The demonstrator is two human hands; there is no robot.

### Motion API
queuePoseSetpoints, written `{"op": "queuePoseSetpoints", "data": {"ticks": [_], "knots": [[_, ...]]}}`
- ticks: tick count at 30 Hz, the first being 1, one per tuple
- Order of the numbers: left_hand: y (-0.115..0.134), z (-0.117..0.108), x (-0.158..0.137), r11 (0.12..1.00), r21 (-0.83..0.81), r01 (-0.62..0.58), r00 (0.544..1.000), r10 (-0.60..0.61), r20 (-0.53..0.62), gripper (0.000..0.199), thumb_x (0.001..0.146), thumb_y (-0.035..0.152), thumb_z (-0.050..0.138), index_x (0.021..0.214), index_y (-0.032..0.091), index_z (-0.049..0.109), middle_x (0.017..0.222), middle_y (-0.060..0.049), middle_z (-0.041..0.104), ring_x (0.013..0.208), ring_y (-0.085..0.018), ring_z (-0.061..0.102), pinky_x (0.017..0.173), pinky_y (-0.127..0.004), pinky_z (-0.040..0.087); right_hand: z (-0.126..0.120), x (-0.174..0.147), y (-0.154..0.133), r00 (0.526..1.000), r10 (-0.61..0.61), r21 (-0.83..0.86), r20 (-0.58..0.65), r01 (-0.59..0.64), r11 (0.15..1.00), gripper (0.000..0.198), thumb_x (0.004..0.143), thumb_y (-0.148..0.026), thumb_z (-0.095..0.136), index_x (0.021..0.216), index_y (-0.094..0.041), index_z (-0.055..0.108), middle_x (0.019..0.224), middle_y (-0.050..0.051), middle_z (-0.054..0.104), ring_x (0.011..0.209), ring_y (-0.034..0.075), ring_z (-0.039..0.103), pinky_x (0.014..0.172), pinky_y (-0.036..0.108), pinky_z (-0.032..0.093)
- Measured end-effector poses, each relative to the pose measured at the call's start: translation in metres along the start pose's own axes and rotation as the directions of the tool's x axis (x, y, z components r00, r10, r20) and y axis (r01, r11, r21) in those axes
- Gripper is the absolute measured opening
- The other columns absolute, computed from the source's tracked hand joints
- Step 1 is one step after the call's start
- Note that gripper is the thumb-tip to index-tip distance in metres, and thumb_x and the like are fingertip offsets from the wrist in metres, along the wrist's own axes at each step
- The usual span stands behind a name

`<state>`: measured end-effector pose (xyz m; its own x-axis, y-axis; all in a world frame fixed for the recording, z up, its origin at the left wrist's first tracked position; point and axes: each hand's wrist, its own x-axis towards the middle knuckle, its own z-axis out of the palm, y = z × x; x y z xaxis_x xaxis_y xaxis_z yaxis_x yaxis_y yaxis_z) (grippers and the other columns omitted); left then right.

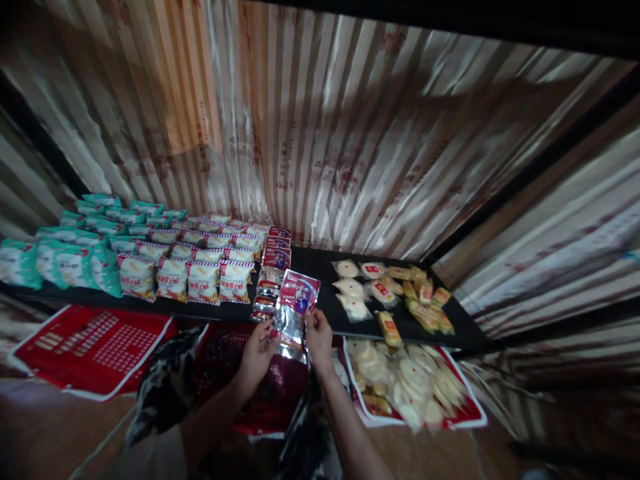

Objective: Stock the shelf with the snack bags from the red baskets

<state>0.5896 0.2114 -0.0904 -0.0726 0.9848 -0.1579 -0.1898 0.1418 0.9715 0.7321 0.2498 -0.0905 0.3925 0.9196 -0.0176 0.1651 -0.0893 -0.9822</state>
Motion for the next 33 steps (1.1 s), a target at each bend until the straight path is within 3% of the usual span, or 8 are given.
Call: {"op": "queuePoseSetpoints", "data": {"ticks": [11, 15, 18, 20, 22, 26, 29, 33], "knots": [[0.008, -0.007, 0.046, 1.0, -0.019, -0.02, 0.993, 0.018, -0.115, 0.043, 0.07, 0.021, 0.065, 0.112, 0.018, 0.055, 0.087, -0.005, 0.068, 0.079, -0.015, 0.065, 0.074, -0.027, 0.051, 0.042, 0.035, -0.018, 1.0, -0.025, -0.035, -0.012, 0.025, 0.999, 0.061, 0.069, -0.048, 0.06, 0.12, -0.016, 0.052, 0.081, 0.004, 0.067, 0.071, 0.02, 0.063, 0.065, 0.03, 0.049], [0.013, -0.01, 0.058, 0.999, 0.036, -0.012, 0.991, 0.017, -0.134, 0.04, 0.076, 0.023, 0.058, 0.115, 0.016, 0.053, 0.09, -0.006, 0.068, 0.08, -0.016, 0.065, 0.072, -0.027, 0.052, 0.052, 0.045, -0.023, 1.0, 0.002, 0.105, 0.02, -0.004, 0.994, 0.066, 0.064, -0.046, 0.065, 0.122, -0.017, 0.049, 0.071, -0.001, 0.064, 0.061, 0.016, 0.06, 0.06, 0.028, 0.049], [0.014, -0.015, 0.058, 0.98, 0.187, -0.071, 0.989, 0.093, -0.115, 0.035, 0.086, 0.028, 0.044, 0.117, 0.015, 0.053, 0.095, -0.008, 0.068, 0.083, -0.018, 0.065, 0.075, -0.032, 0.053, 0.05, 0.054, -0.028, 0.992, 0.118, 0.269, -0.037, -0.104, 0.957, 0.066, 0.058, -0.047, 0.068, 0.115, -0.019, 0.051, 0.065, -0.005, 0.06, 0.055, 0.013, 0.056, 0.054, 0.027, 0.048], [0.014, -0.018, 0.056, 0.893, 0.4, -0.208, 0.965, 0.253, -0.062, 0.032, 0.086, 0.023, 0.04, 0.113, 0.017, 0.056, 0.102, -0.009, 0.067, 0.093, -0.019, 0.063, 0.087, -0.036, 0.05, 0.045, 0.06, -0.03, 0.973, 0.204, 0.357, -0.109, -0.153, 0.921, 0.065, 0.054, -0.045, 0.071, 0.11, -0.021, 0.052, 0.062, -0.008, 0.057, 0.052, 0.012, 0.054, 0.052, 0.025, 0.047], [0.016, -0.019, 0.055, 0.703, 0.609, -0.367, 0.912, 0.401, 0.086, 0.034, 0.083, 0.015, 0.04, 0.111, 0.017, 0.059, 0.112, -0.009, 0.064, 0.111, -0.021, 0.055, 0.1, -0.04, 0.042, 0.037, 0.065, -0.032, 0.955, 0.251, 0.41, -0.157, -0.168, 0.896, 0.063, 0.051, -0.043, 0.073, 0.107, -0.023, 0.052, 0.06, -0.01, 0.054, 0.051, 0.01, 0.053, 0.049, 0.024, 0.047], [0.024, -0.011, 0.068, 0.336, 0.806, -0.487, 0.842, 0.426, 0.331, 0.044, 0.079, 0.011, 0.043, 0.121, 0.016, 0.055, 0.139, -0.008, 0.045, 0.137, -0.029, 0.023, 0.108, -0.048, 0.03, 0.022, 0.067, -0.032, 0.945, 0.27, 0.425, -0.186, -0.171, 0.889, 0.061, 0.051, -0.041, 0.074, 0.105, -0.024, 0.052, 0.057, -0.011, 0.051, 0.049, 0.009, 0.051, 0.045, 0.022, 0.046], [0.029, 0.0, 0.088, 0.221, 0.849, -0.48, 0.847, 0.367, 0.384, 0.045, 0.081, 0.02, 0.047, 0.125, 0.017, 0.052, 0.145, -0.009, 0.037, 0.138, -0.032, 0.017, 0.11, -0.052, 0.023, 0.015, 0.063, -0.029, 0.936, 0.284, 0.417, -0.208, -0.178, 0.891, 0.061, 0.051, -0.04, 0.074, 0.105, -0.024, 0.053, 0.061, -0.009, 0.054, 0.051, 0.01, 0.052, 0.043, 0.022, 0.046], [0.026, 0.006, 0.106, 0.162, 0.88, -0.446, 0.871, 0.305, 0.385, 0.043, 0.084, 0.029, 0.046, 0.124, 0.017, 0.053, 0.143, -0.012, 0.04, 0.136, -0.032, 0.025, 0.11, -0.055, 0.017, 0.007, 0.058, -0.026, 0.93, 0.316, 0.404, -0.187, -0.22, 0.888, 0.061, 0.053, -0.042, 0.074, 0.108, -0.026, 0.053, 0.071, -0.007, 0.059, 0.055, 0.012, 0.056, 0.043, 0.022, 0.046]]}}
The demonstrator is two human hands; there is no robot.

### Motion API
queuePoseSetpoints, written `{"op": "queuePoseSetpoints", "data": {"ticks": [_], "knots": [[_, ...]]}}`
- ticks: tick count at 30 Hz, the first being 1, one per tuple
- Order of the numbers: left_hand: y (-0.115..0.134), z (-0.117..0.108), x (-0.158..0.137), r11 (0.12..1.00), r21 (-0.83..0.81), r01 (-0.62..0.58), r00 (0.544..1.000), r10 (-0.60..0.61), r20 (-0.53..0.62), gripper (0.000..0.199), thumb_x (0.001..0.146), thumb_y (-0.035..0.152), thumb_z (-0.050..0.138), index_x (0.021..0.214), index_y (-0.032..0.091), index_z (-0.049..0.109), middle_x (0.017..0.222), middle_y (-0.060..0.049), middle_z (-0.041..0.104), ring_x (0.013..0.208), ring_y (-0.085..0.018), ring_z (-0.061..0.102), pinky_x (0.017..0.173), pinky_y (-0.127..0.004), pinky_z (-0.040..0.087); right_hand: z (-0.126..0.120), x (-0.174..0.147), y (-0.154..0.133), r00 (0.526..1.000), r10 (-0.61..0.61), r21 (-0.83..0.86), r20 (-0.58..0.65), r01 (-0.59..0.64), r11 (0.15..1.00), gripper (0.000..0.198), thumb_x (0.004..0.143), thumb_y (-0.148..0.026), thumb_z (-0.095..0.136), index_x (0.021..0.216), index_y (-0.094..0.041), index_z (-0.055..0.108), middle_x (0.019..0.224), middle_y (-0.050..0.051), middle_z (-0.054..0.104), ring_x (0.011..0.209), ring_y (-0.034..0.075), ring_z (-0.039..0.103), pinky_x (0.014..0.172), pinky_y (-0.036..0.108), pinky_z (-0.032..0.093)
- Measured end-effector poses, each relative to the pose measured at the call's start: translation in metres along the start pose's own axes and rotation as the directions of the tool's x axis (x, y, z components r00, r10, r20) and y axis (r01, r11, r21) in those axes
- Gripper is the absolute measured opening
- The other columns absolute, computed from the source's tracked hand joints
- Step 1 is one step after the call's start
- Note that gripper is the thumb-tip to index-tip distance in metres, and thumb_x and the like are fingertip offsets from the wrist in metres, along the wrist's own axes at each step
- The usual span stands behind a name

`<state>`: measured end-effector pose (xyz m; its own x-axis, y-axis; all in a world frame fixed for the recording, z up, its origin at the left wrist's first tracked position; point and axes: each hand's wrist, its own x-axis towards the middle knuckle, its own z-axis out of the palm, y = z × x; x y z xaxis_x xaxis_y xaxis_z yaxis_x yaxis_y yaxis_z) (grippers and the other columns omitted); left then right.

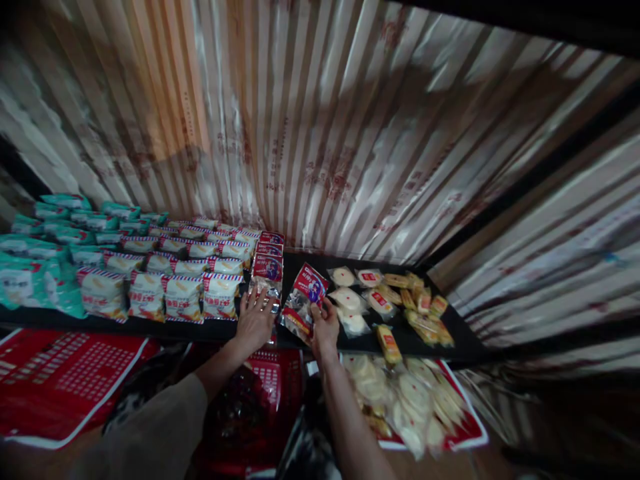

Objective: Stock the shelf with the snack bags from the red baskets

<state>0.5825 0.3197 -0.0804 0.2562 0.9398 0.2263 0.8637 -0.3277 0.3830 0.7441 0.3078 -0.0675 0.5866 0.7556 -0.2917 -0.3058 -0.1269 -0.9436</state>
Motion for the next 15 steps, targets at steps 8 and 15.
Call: {"op": "queuePoseSetpoints", "data": {"ticks": [8, 15], "knots": [[0.002, -0.003, -0.02, 0.999, 0.036, -0.025, 0.998, 0.027, -0.054, 0.038, 0.082, 0.029, 0.048, 0.117, 0.017, 0.059, 0.135, -0.014, 0.049, 0.13, -0.032, 0.036, 0.11, -0.053, 0.02, 0.011, 0.003, 0.002, 0.997, -0.007, -0.064, 0.082, 0.013, 0.998, 0.065, 0.056, -0.043, 0.072, 0.114, -0.023, 0.051, 0.066, -0.006, 0.059, 0.052, 0.012, 0.056, 0.048, 0.025, 0.047], [0.012, -0.005, -0.043, 0.998, 0.039, -0.048, 0.992, 0.052, -0.116, 0.037, 0.079, 0.026, 0.051, 0.113, 0.017, 0.061, 0.122, -0.013, 0.059, 0.124, -0.033, 0.044, 0.106, -0.056, 0.028, 0.06, 0.028, 0.005, 0.942, -0.236, -0.29, 0.237, 0.301, 0.909, 0.055, 0.065, -0.039, 0.064, 0.114, -0.018, 0.055, 0.067, -0.003, 0.063, 0.058, 0.015, 0.059, 0.056, 0.026, 0.048]]}}
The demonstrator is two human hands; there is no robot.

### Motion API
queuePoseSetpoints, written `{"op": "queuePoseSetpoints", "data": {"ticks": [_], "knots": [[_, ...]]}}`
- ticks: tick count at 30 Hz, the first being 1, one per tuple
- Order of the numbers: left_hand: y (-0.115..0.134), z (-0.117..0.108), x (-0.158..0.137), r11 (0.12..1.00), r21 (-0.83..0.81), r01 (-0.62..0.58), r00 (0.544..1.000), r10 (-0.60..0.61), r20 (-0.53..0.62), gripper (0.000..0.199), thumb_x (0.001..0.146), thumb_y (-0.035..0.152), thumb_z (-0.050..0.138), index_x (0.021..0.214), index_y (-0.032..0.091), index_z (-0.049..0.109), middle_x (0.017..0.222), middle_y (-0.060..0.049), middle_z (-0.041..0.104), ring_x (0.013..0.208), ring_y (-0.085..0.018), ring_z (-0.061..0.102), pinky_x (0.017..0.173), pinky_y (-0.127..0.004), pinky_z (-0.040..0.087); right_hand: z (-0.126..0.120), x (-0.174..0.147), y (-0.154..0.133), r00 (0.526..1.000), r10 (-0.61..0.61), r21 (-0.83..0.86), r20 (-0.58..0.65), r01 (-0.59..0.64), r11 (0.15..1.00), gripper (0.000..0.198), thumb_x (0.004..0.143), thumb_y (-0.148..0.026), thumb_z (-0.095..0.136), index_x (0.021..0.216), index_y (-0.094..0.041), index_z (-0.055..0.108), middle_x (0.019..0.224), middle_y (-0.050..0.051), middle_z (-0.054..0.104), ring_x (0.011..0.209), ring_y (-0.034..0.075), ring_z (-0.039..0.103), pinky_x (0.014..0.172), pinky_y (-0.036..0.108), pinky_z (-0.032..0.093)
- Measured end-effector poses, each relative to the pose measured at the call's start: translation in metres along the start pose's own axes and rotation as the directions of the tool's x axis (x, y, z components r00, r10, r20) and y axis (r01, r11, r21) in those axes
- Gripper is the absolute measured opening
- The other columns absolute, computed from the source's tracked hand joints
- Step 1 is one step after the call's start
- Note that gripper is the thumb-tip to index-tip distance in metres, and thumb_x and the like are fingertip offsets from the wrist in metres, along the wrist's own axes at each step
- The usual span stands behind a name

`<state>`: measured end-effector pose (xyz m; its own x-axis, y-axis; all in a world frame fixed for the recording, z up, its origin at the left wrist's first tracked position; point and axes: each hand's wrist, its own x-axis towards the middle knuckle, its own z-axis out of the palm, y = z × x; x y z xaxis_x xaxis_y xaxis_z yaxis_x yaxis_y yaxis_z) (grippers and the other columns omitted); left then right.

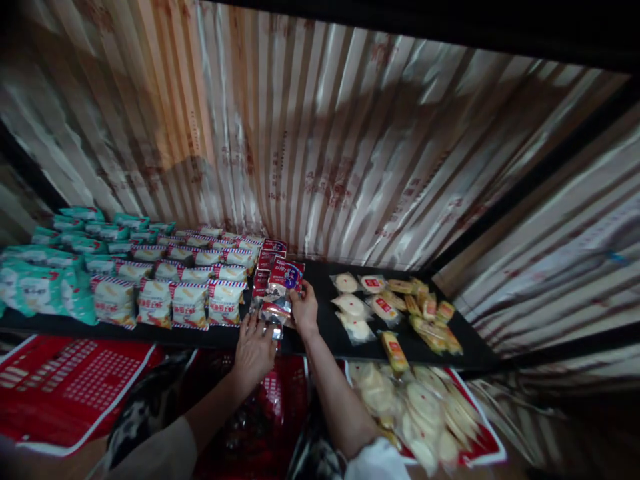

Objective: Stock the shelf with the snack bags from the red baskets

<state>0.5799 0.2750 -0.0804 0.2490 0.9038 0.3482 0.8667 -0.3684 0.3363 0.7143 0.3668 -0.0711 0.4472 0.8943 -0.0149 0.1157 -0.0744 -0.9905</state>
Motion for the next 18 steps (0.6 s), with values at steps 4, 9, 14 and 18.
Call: {"op": "queuePoseSetpoints", "data": {"ticks": [4, 9, 14, 18], "knots": [[0.002, 0.0, -0.007, 1.0, 0.0, 0.013, 1.0, -0.013, -0.008, 0.039, 0.078, 0.024, 0.051, 0.115, 0.014, 0.06, 0.12, -0.015, 0.06, 0.119, -0.032, 0.048, 0.105, -0.054, 0.03, 0.022, 0.014, -0.003, 0.988, -0.139, -0.25, 0.063, 0.15, 0.956, 0.046, 0.071, -0.031, 0.059, 0.116, -0.019, 0.055, 0.081, 0.001, 0.068, 0.073, 0.017, 0.063, 0.071, 0.03, 0.05], [0.0, 0.003, -0.012, 1.0, -0.005, 0.001, 0.999, -0.001, -0.033, 0.039, 0.079, 0.023, 0.051, 0.116, 0.016, 0.059, 0.127, -0.015, 0.055, 0.123, -0.033, 0.045, 0.101, -0.053, 0.035, 0.038, 0.015, -0.008, 0.977, -0.16, -0.431, 0.14, 0.205, 0.879, 0.045, 0.077, -0.025, 0.054, 0.122, -0.018, 0.052, 0.092, 0.006, 0.069, 0.084, 0.02, 0.065, 0.078, 0.03, 0.048], [-0.002, 0.005, -0.015, 1.0, -0.003, -0.009, 0.999, 0.009, -0.053, 0.041, 0.08, 0.02, 0.048, 0.121, 0.016, 0.055, 0.131, -0.014, 0.053, 0.126, -0.033, 0.041, 0.098, -0.051, 0.039, 0.046, 0.015, -0.014, 0.976, -0.156, -0.551, 0.152, 0.215, 0.806, 0.043, 0.079, -0.024, 0.052, 0.123, -0.02, 0.051, 0.095, 0.008, 0.069, 0.09, 0.022, 0.064, 0.078, 0.03, 0.047], [-0.001, 0.004, -0.015, 1.0, -0.003, -0.002, 0.999, 0.002, -0.037, 0.039, 0.081, 0.021, 0.048, 0.118, 0.015, 0.058, 0.129, -0.013, 0.054, 0.124, -0.034, 0.043, 0.1, -0.051, 0.038, 0.051, 0.013, -0.015, 0.971, -0.159, -0.644, 0.179, 0.238, 0.727, 0.042, 0.084, -0.024, 0.045, 0.125, -0.018, 0.049, 0.107, 0.01, 0.065, 0.095, 0.021, 0.062, 0.081, 0.03, 0.045]]}}
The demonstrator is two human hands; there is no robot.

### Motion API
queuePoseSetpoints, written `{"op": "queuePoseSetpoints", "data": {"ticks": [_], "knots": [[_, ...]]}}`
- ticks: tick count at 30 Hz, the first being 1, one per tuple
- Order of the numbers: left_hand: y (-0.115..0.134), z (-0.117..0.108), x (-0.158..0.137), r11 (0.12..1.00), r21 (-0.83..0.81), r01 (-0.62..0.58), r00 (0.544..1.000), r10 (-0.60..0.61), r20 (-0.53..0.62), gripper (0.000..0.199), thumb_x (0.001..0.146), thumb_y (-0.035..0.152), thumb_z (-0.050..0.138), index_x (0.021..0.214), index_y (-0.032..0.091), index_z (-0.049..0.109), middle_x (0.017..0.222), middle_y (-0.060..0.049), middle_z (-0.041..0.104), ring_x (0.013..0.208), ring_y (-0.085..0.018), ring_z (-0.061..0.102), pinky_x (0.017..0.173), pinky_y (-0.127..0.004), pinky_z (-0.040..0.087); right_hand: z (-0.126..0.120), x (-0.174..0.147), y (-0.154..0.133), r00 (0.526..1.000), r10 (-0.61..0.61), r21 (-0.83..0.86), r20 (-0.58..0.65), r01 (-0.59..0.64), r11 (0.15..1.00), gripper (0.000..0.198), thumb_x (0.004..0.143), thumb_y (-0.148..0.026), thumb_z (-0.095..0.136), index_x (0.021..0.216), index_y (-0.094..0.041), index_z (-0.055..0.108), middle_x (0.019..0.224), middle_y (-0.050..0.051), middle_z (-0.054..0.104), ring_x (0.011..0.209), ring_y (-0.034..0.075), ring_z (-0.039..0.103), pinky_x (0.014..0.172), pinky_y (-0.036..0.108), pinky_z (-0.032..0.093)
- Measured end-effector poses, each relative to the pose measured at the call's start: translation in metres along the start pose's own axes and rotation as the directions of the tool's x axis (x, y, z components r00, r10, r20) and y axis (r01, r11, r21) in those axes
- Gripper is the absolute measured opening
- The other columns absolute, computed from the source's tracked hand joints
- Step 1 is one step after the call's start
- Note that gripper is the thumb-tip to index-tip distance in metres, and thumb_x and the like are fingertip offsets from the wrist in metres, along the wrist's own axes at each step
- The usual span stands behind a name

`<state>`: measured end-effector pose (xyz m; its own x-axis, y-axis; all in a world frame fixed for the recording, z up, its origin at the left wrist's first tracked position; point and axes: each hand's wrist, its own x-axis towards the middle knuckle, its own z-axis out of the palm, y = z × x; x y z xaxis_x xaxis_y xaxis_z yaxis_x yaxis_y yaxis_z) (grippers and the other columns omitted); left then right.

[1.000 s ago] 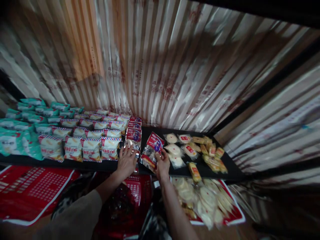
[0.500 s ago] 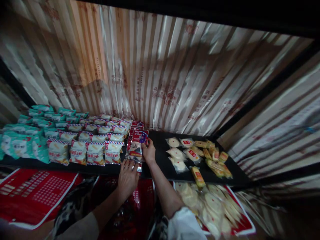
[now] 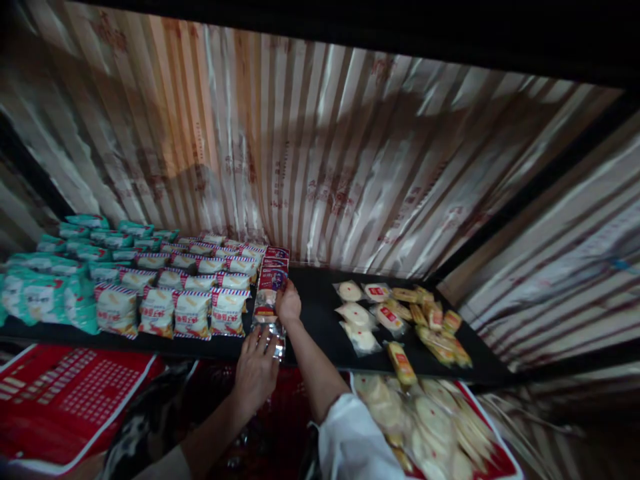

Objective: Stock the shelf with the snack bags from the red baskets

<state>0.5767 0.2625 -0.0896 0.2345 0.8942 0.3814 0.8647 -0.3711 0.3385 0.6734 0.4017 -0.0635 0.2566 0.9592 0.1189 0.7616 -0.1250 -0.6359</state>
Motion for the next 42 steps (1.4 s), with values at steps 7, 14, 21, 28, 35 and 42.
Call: {"op": "queuePoseSetpoints", "data": {"ticks": [7, 14, 21, 28, 35, 42], "knots": [[0.0, 0.002, 0.001, 1.0, 0.001, 0.002, 1.0, -0.002, -0.021, 0.04, 0.078, 0.019, 0.049, 0.116, 0.014, 0.058, 0.129, -0.014, 0.054, 0.122, -0.033, 0.045, 0.098, -0.052, 0.039, 0.005, -0.009, -0.002, 0.996, -0.073, -0.254, -0.056, 0.057, 0.966, 0.041, 0.082, -0.024, 0.048, 0.122, -0.017, 0.055, 0.124, 0.016, 0.053, 0.11, 0.027, 0.051, 0.09, 0.037, 0.04], [-0.001, 0.002, 0.002, 1.0, -0.014, 0.01, 1.0, -0.01, -0.022, 0.041, 0.077, 0.018, 0.048, 0.117, 0.014, 0.057, 0.128, -0.014, 0.055, 0.123, -0.033, 0.044, 0.097, -0.051, 0.04, 0.008, -0.016, -0.008, 0.942, -0.328, -0.29, 0.068, 0.333, 0.897, 0.047, 0.085, -0.04, 0.047, 0.128, -0.022, 0.052, 0.14, 0.009, 0.042, 0.131, 0.03, 0.028, 0.101, 0.043, 0.031], [-0.002, 0.006, 0.002, 0.999, -0.023, 0.023, 1.0, -0.023, -0.005, 0.04, 0.078, 0.016, 0.047, 0.117, 0.016, 0.057, 0.13, -0.012, 0.053, 0.123, -0.032, 0.044, 0.097, -0.05, 0.04, 0.016, -0.013, 0.003, 0.958, -0.221, -0.289, 0.183, 0.267, 0.919, 0.049, 0.087, -0.05, 0.044, 0.129, -0.025, 0.051, 0.141, 0.01, 0.042, 0.131, 0.03, 0.032, 0.1, 0.043, 0.033], [-0.003, 0.002, 0.001, 1.0, -0.009, 0.003, 1.0, -0.003, -0.013, 0.041, 0.078, 0.015, 0.047, 0.118, 0.016, 0.056, 0.128, -0.012, 0.054, 0.123, -0.032, 0.043, 0.096, -0.049, 0.041, 0.013, -0.013, 0.001, 0.962, -0.252, -0.271, 0.101, 0.271, 0.924, 0.048, 0.084, -0.047, 0.05, 0.125, -0.023, 0.054, 0.14, 0.01, 0.043, 0.131, 0.03, 0.032, 0.102, 0.043, 0.032], [0.002, -0.009, -0.001, 1.0, -0.001, -0.016, 1.0, 0.016, 0.011, 0.039, 0.078, 0.014, 0.047, 0.115, 0.013, 0.058, 0.13, -0.014, 0.053, 0.125, -0.033, 0.042, 0.098, -0.049, 0.04, -0.016, -0.041, 0.007, 0.948, -0.298, 0.045, -0.114, 0.305, 0.951, 0.034, 0.088, -0.034, 0.043, 0.11, -0.018, 0.063, 0.124, 0.009, 0.057, 0.116, 0.021, 0.049, 0.1, 0.036, 0.038], [0.001, -0.014, -0.054, 0.972, -0.211, -0.101, 0.991, 0.116, 0.063, 0.035, 0.081, 0.01, 0.038, 0.106, 0.018, 0.061, 0.106, -0.008, 0.065, 0.1, -0.02, 0.058, 0.09, -0.035, 0.047, -0.042, -0.143, 0.047, 0.989, -0.114, 0.486, -0.089, 0.143, 0.862, 0.027, 0.085, -0.04, 0.047, 0.09, -0.02, 0.065, 0.078, 0.002, 0.066, 0.07, 0.016, 0.06, 0.068, 0.026, 0.047]]}}
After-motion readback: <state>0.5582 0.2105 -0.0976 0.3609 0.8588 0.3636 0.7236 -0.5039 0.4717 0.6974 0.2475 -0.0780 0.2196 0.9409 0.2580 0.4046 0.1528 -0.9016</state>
